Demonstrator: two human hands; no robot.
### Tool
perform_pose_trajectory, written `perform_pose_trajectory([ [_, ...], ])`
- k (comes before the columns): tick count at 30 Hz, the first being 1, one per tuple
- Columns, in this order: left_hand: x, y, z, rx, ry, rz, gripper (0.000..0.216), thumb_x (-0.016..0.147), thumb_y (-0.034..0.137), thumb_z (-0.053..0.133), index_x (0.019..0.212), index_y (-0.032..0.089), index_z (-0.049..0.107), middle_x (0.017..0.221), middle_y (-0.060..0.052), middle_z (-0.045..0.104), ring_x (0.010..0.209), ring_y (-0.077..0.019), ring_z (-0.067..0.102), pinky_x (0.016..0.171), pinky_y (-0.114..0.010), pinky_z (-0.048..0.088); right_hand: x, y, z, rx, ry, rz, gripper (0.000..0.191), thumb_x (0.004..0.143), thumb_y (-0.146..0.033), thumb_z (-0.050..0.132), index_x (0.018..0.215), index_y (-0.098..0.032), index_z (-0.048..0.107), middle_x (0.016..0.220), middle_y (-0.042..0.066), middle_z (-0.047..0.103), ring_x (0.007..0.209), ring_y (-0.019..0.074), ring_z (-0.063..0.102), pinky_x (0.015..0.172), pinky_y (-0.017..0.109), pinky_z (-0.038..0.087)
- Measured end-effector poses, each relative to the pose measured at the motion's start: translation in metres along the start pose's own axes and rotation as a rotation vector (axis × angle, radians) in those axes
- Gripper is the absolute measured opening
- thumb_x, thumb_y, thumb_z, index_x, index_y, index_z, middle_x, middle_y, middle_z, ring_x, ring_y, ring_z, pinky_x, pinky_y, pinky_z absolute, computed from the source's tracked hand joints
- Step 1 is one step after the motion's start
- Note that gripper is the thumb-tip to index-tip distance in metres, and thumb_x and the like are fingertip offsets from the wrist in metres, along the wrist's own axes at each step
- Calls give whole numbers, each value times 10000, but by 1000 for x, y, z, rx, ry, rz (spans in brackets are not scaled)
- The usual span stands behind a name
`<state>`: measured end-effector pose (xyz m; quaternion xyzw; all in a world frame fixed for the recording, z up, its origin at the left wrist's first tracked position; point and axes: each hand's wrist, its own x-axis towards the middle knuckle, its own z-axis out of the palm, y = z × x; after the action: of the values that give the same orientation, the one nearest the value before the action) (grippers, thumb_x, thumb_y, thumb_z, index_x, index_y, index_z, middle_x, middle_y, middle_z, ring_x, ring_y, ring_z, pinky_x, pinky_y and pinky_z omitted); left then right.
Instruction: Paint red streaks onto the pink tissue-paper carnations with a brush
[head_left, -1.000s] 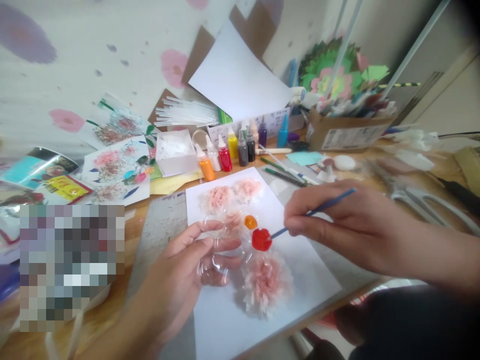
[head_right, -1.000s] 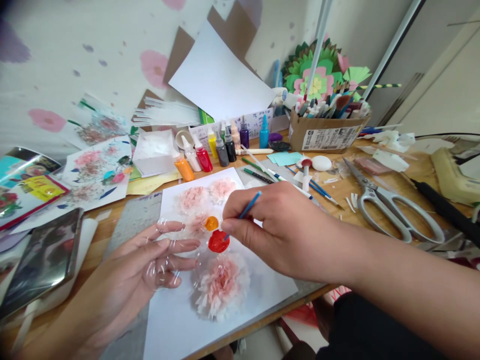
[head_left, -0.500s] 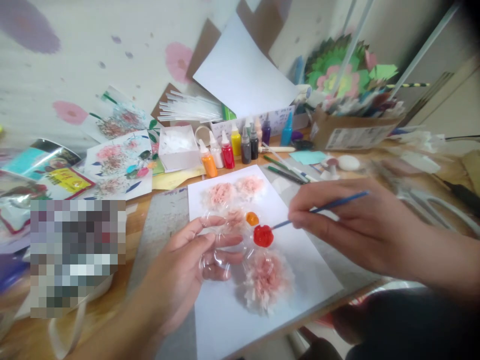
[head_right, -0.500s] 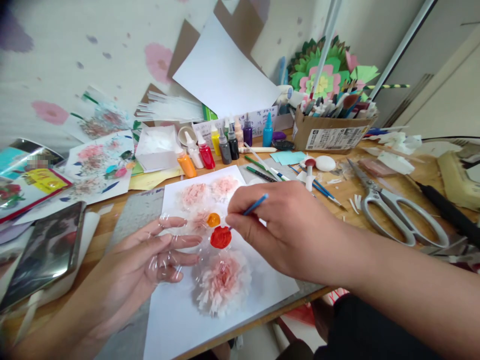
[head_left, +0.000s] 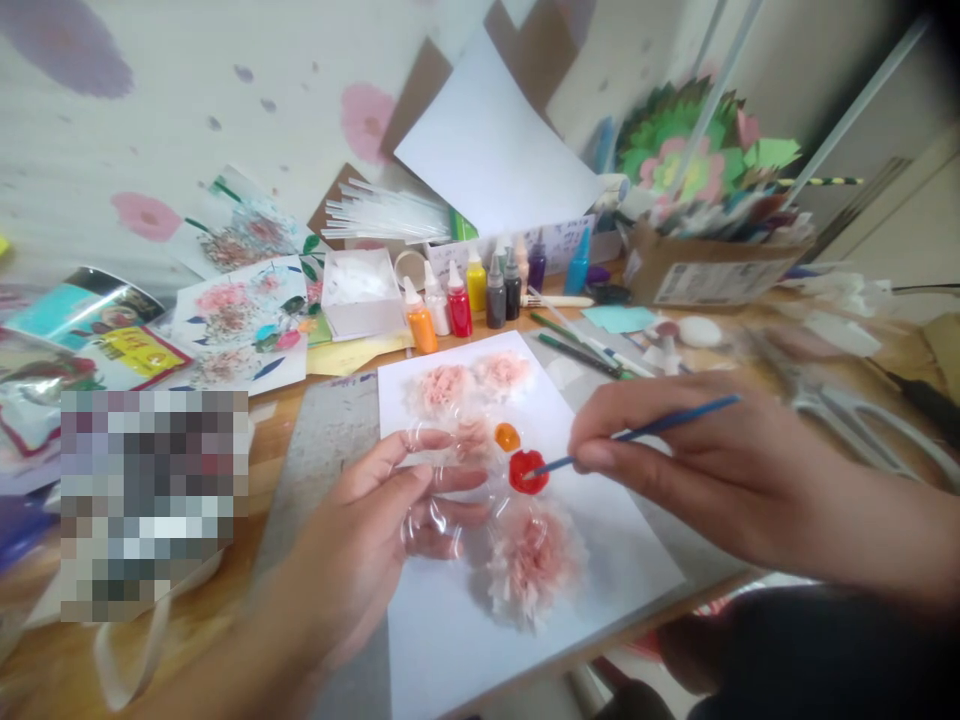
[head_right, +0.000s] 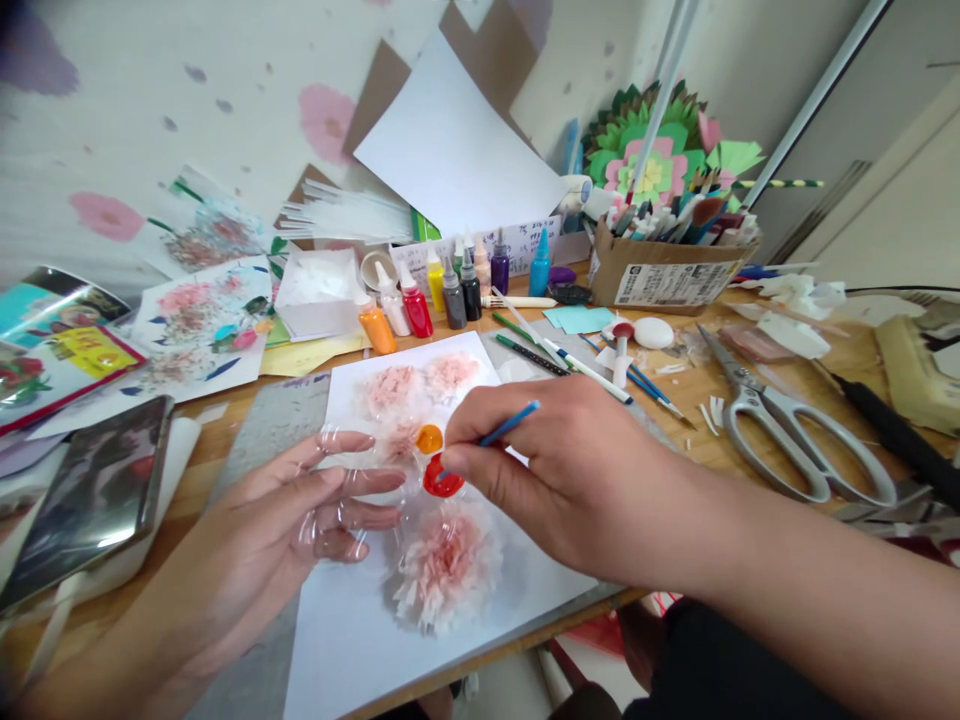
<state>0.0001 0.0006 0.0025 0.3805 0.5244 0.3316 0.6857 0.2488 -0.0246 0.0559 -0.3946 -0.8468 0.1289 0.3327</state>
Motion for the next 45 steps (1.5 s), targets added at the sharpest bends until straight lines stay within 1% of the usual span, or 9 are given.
perform_pose_trajectory([
  [4,-1,0,0,79,29,23,363,862,361,664,1183,225,564,1059,-147,767,841,-283,764,599,-260,549,1,4,1,-125,57,28,217,964,-213,530,798,-165,660,728,-11,709,618,71,650,586,180,488],
  [7,-2,1,1,109,40,47,365,847,373,676,1163,228,564,1063,-141,768,844,-287,764,594,-260,547,-1,3,0,-173,53,22,222,961,-207,512,783,-170,640,707,-10,697,605,78,641,575,198,481],
  [12,-3,1,3,121,49,68,373,829,385,683,1141,222,560,1053,-143,769,845,-303,764,596,-271,551,-4,-3,-2,-134,-18,58,256,981,-240,498,799,-170,664,722,-19,699,604,72,635,560,188,482],
  [15,-2,0,4,112,54,65,363,841,369,669,1154,222,557,1048,-142,770,839,-301,765,590,-268,549,-3,-5,-1,-92,-26,80,263,989,-260,499,812,-173,673,730,-22,704,610,70,642,561,181,485],
  [25,-3,4,6,50,60,17,362,846,329,653,1171,205,553,990,-159,777,804,-296,761,561,-264,543,0,-13,4,-53,24,49,251,957,-196,556,735,-160,666,693,-17,702,567,53,629,517,142,469],
  [31,-3,2,5,-6,27,12,396,821,320,703,1176,201,574,982,-154,775,784,-286,758,555,-274,536,0,-11,3,-91,56,39,260,952,-215,573,725,-162,689,724,-3,726,589,63,651,522,158,483],
  [36,-2,3,4,-13,25,5,393,820,319,707,1172,201,579,988,-160,772,779,-286,757,546,-268,532,1,-10,0,-122,83,25,290,942,-201,567,679,-187,691,676,1,709,563,85,646,504,183,496],
  [41,-3,1,1,8,25,0,357,860,326,669,1184,217,563,1033,-165,770,806,-283,760,555,-257,542,-3,-11,-3,-133,57,30,308,957,-217,553,673,-195,671,627,-17,661,530,63,610,488,167,473],
  [45,-4,2,3,-8,26,5,389,828,324,699,1176,205,572,996,-154,771,780,-278,757,548,-262,535,-4,-12,0,-109,32,17,335,963,-207,549,645,-187,650,666,-21,690,553,54,624,513,165,479],
])
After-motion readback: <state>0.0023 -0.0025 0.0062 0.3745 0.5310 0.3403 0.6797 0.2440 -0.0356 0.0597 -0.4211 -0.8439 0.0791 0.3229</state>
